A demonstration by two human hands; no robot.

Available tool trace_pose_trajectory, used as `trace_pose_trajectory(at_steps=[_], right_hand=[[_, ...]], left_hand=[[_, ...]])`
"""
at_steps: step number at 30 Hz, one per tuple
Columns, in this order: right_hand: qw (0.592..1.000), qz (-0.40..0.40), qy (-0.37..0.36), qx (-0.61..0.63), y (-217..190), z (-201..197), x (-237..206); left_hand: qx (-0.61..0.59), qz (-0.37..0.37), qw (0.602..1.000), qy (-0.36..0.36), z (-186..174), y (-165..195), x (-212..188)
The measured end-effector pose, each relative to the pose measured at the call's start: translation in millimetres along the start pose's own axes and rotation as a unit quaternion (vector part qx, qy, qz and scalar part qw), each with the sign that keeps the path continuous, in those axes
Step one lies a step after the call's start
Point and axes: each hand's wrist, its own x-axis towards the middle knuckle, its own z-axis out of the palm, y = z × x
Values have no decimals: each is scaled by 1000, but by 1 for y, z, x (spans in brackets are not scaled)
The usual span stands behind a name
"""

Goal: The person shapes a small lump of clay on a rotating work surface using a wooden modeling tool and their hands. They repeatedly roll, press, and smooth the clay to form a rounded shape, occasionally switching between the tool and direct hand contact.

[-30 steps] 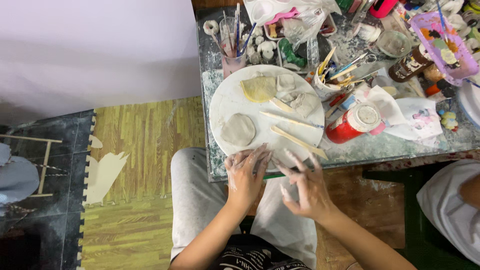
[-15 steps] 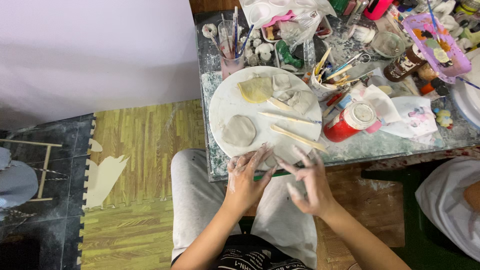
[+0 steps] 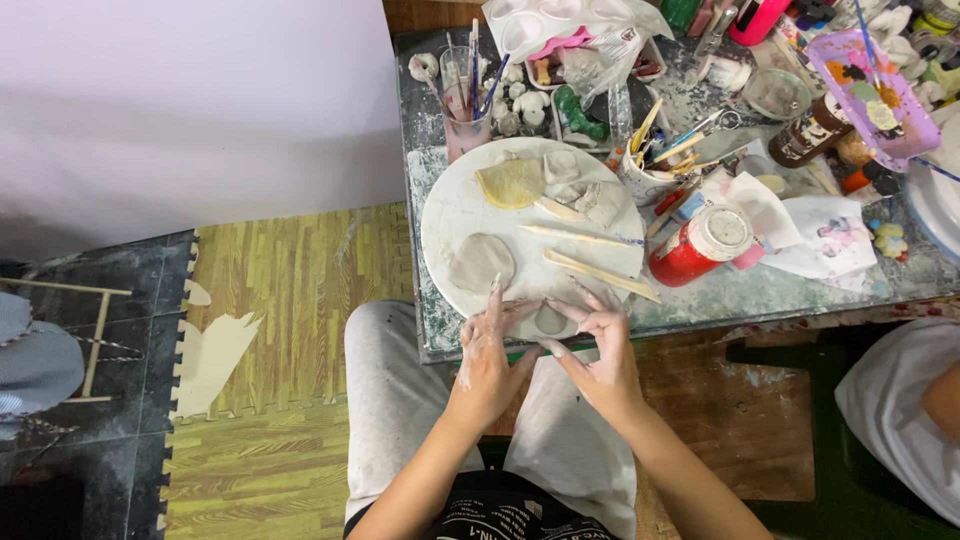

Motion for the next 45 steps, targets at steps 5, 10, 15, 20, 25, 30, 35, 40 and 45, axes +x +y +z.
trace_pose_trajectory(at_steps=[5,10,15,20,25,30,35,40,45], right_hand=[[999,21,14,25,2,-2,1],[996,65,-1,66,3,-7,3],[996,63,-14,59,5,-10,7],[994,93,-25,47,6,-13,10],[993,111,-25,41,3,-14,14],[999,11,-17,42,1,-10,15],[985,104,-47,127,9,-15,12],[983,134,-22,121,16,-10,10],[983,157,-32,89,9,-10,17]], left_hand=[[-9,-10,1000,13,3,-2,-1],[-20,-4,1000,16,-2,-1,1],[-18,-17,1000,0,-6,1,2],[-15,23,999,17,-8,1,2],[-5,-7,1000,-2,-9,1,1],[32,3,999,29,-5,8,-6],[75,12,997,33,-4,19,-12],[66,7,998,13,-8,29,-12],[39,9,999,15,-10,33,-12]])
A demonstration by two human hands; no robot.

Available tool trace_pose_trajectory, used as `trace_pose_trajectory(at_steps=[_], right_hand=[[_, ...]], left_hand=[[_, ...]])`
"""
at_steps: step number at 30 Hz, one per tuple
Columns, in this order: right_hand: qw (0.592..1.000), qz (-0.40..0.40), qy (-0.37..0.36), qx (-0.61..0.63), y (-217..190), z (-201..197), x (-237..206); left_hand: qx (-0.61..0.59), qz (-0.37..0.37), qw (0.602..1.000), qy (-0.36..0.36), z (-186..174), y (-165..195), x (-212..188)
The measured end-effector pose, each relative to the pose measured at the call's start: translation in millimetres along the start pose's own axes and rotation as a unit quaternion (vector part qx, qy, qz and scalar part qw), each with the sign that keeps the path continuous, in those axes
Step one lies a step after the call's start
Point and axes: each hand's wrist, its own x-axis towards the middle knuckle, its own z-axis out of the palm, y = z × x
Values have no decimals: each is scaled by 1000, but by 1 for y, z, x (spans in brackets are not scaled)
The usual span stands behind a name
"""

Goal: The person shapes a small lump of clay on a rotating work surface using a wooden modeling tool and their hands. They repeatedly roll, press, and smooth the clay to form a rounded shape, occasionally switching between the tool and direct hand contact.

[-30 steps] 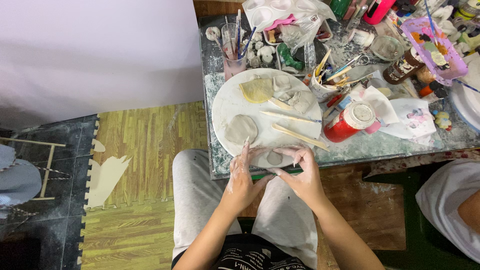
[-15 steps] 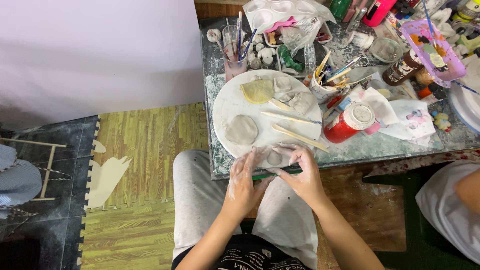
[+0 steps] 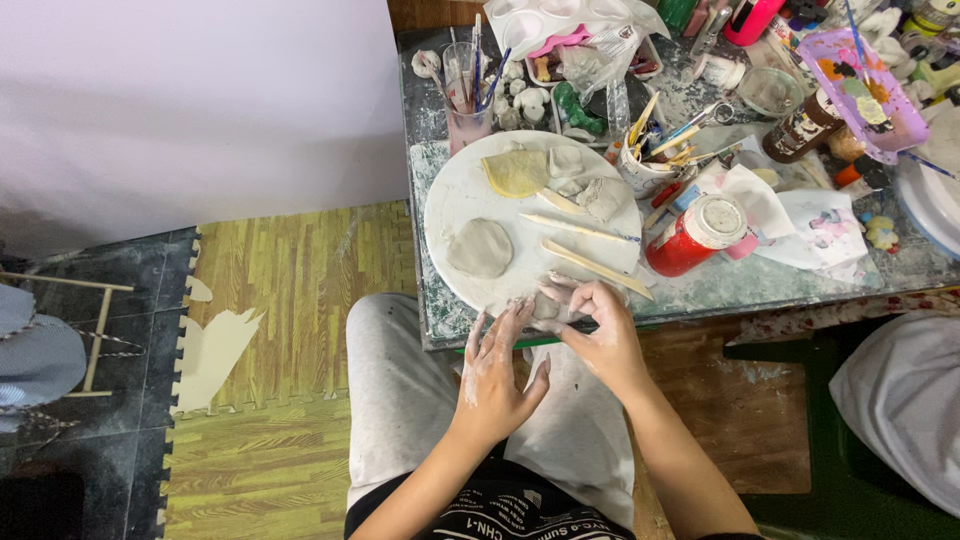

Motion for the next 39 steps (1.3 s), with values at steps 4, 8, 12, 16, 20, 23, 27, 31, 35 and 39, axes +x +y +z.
trace_pose_trajectory(at_steps=[4,8,12,16,20,23,27,31,35,39], right_hand=[[996,27,-58,54,-10,-8,8],[995,-52,-75,-41,-15,-11,11],[997,-27,-69,-39,-18,-10,8],[995,-70,-44,-52,-23,-11,7],[971,-134,22,-197,-23,-12,16],[949,-184,29,-253,-24,-17,20],[911,-183,76,-360,-28,-40,22],[903,-140,43,-404,-35,-53,19],[915,-93,22,-392,-42,-61,25],[900,-116,-18,-421,-47,-65,34]], left_hand=[[-42,-16,999,20,0,-4,-3],[-59,-38,996,46,5,-8,-9],[-48,-32,997,57,9,-13,-12],[-69,-73,994,51,7,-17,-12],[-76,-89,992,51,1,-22,-2],[-34,-72,996,36,-4,-21,9],[-15,-8,1000,11,-12,-22,29],[22,76,996,-43,-10,-20,42],[41,75,995,-60,-4,-21,45],[47,92,993,-48,-3,-26,43]])
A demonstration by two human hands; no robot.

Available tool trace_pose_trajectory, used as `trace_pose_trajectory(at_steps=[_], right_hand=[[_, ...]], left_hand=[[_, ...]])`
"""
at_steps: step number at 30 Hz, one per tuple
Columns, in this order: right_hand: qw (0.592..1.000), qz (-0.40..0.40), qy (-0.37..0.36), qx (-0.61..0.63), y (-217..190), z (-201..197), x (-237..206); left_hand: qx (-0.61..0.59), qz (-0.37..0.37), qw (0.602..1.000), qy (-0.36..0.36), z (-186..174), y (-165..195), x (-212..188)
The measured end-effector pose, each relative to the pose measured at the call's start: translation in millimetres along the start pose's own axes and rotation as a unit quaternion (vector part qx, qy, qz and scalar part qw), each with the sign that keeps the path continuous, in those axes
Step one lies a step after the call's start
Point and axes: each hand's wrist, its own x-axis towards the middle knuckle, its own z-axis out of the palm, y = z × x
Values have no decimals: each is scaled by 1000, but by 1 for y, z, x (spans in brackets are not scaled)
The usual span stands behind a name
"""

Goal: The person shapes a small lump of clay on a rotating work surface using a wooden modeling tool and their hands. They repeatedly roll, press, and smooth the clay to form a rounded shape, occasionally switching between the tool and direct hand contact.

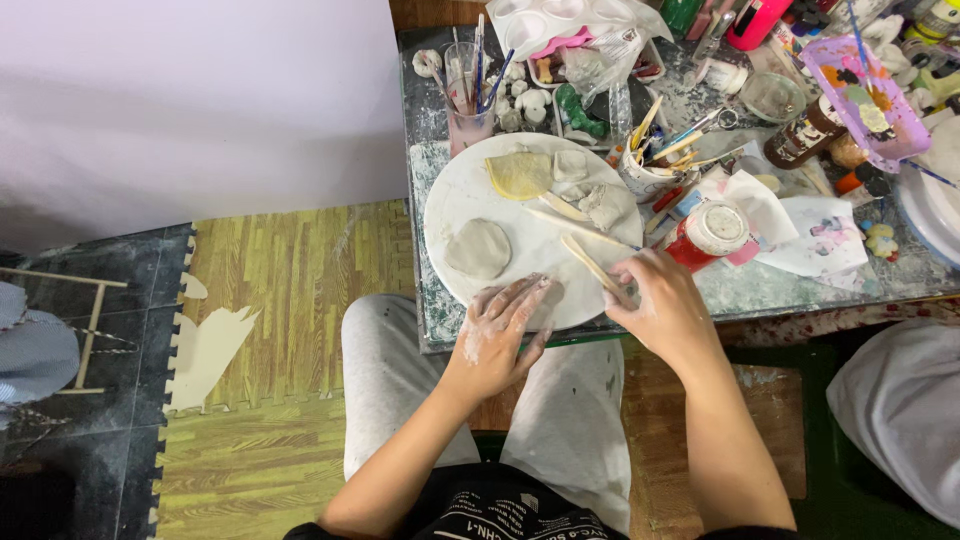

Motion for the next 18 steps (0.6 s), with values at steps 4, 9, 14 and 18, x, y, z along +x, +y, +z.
trace_pose_trajectory(at_steps=[4,9,14,18], right_hand=[[992,119,-42,-14,1,-4,1],[986,121,27,113,16,-19,-20],[893,178,140,389,23,4,-45],[815,197,161,521,19,19,-62]], left_hand=[[24,23,999,-32,2,-4,-1],[33,22,999,-32,5,-9,2],[100,34,994,-29,8,-8,0],[103,12,993,-61,7,-4,-4]])
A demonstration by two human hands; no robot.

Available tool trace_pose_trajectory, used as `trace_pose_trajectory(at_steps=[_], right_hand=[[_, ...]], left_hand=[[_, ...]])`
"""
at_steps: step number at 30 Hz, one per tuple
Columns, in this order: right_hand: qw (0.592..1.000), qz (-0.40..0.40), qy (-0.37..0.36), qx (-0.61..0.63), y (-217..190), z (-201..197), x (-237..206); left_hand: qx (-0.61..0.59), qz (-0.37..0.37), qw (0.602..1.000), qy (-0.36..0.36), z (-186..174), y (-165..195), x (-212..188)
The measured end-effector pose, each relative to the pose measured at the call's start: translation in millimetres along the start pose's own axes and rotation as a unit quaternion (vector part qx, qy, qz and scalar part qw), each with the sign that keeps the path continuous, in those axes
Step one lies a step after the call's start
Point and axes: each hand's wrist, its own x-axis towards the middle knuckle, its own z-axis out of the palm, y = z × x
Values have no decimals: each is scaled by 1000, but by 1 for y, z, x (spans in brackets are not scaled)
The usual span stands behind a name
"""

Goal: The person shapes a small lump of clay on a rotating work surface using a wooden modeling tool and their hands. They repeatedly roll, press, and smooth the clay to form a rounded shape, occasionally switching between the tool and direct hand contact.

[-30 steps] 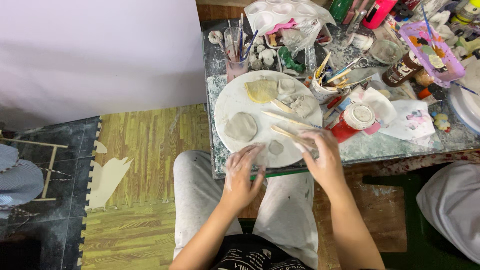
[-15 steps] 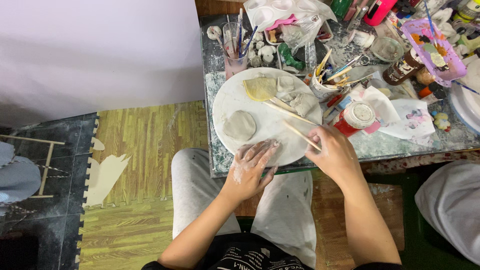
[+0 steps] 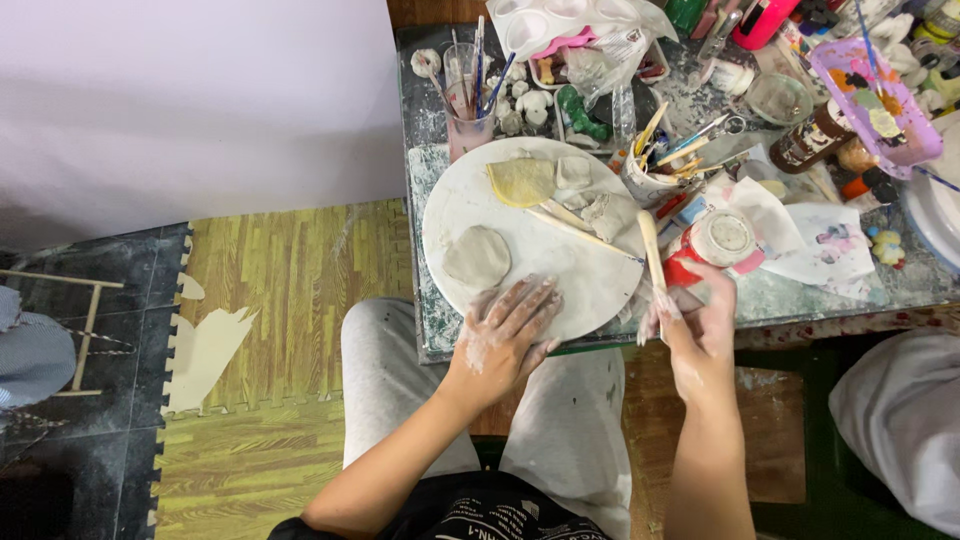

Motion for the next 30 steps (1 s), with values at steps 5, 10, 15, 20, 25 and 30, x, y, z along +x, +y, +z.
trace_pose_trajectory(at_steps=[5,10,15,20,25,30], right_hand=[[949,112,-54,289,-3,0,-6],[988,94,38,121,0,15,-6],[995,-16,57,-81,2,27,-2],[996,17,46,-80,7,37,13],[995,62,63,-54,17,46,25],[998,43,-39,-31,31,56,27]], left_hand=[[-10,14,1000,-6,-8,2,-1],[-14,20,999,-33,-18,1,1],[-18,28,998,-60,-26,1,1],[-9,37,998,-53,-27,1,2],[-23,22,999,-36,-26,3,3],[-37,16,999,-23,-26,4,2]])
